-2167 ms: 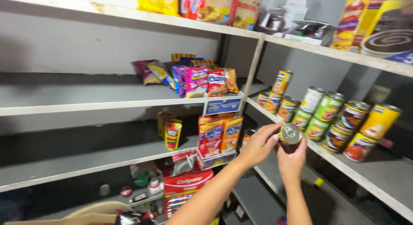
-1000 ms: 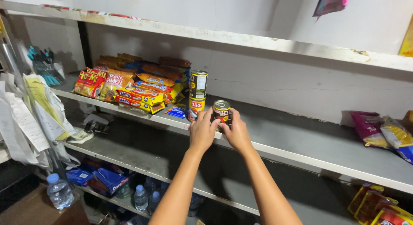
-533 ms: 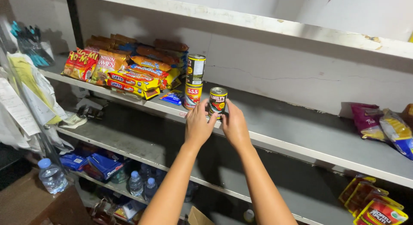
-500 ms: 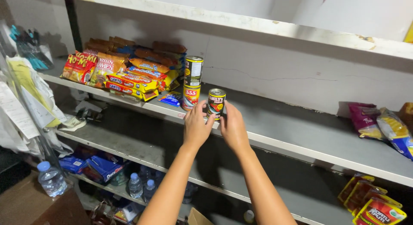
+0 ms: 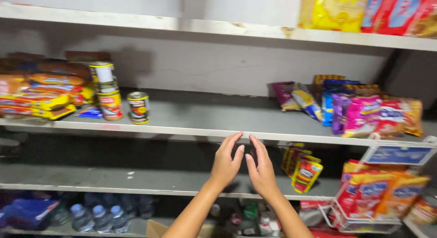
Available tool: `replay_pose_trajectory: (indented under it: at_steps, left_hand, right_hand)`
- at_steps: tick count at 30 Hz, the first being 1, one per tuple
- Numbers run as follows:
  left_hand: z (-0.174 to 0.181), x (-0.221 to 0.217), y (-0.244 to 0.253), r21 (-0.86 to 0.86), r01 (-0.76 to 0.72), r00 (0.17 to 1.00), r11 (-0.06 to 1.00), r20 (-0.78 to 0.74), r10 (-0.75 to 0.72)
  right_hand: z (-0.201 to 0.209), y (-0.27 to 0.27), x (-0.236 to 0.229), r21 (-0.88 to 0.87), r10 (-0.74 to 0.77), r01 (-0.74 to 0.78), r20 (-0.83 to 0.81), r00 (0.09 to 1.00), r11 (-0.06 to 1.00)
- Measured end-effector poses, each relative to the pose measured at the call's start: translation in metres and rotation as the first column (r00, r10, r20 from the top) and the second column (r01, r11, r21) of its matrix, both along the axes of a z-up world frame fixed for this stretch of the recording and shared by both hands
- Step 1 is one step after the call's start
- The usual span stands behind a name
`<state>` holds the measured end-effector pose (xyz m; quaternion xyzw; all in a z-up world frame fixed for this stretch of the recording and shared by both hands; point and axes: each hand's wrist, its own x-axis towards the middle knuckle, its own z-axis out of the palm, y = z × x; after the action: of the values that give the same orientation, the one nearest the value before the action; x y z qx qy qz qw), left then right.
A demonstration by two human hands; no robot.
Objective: Stocking snack packages and canned goods from boxes onto store shelves.
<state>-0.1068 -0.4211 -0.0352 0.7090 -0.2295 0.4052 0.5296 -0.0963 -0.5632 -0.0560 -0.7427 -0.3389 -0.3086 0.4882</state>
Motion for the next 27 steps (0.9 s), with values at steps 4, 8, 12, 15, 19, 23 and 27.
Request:
replay_pose_trajectory:
  at_steps: [4, 8, 12, 15, 19, 23, 27]
  left_hand:
    - [-0.005, 0.008, -0.139, -0.028, 0.25, 0.966, 0.968, 0.075, -0.247]
    - [0.005, -0.007, -0.281, -0.072, 0.407, 0.913, 0.911, 0.05, -0.404]
    - [0.016, -0.03, -0.409, -0.068, 0.518, 0.855, 0.853, 0.054, -0.515]
    - [0.029, -0.054, -0.49, -0.049, 0.611, 0.791, 0.79, 0.083, -0.607]
    - [0.032, -0.08, -0.591, -0.051, 0.722, 0.692, 0.69, 0.085, -0.717]
    - [0.052, -0.113, -0.656, -0.05, 0.806, 0.589, 0.59, -0.033, -0.807]
    - [0.057, -0.123, -0.718, 0.048, 0.881, 0.463, 0.47, 0.119, -0.879]
  right_hand:
    - [0.016, -0.122, -0.014, 0.156, -0.075, 0.094, -0.118, 0.99, 0.983]
    - [0.029, -0.249, -0.055, 0.137, -0.269, 0.274, -0.051, 0.962, 0.952]
    - [0.037, -0.367, -0.089, 0.108, -0.448, 0.442, 0.034, 0.894, 0.89]
    - [0.038, -0.447, -0.113, 0.113, -0.578, 0.568, 0.107, 0.809, 0.815]
    - [0.042, -0.534, -0.155, 0.1, -0.764, 0.763, 0.201, 0.613, 0.638]
    - [0.058, -0.584, -0.199, 0.116, -0.875, 0.883, 0.246, 0.418, 0.454]
    - [0.066, -0.627, -0.225, 0.218, -0.95, 0.946, 0.255, 0.181, 0.239]
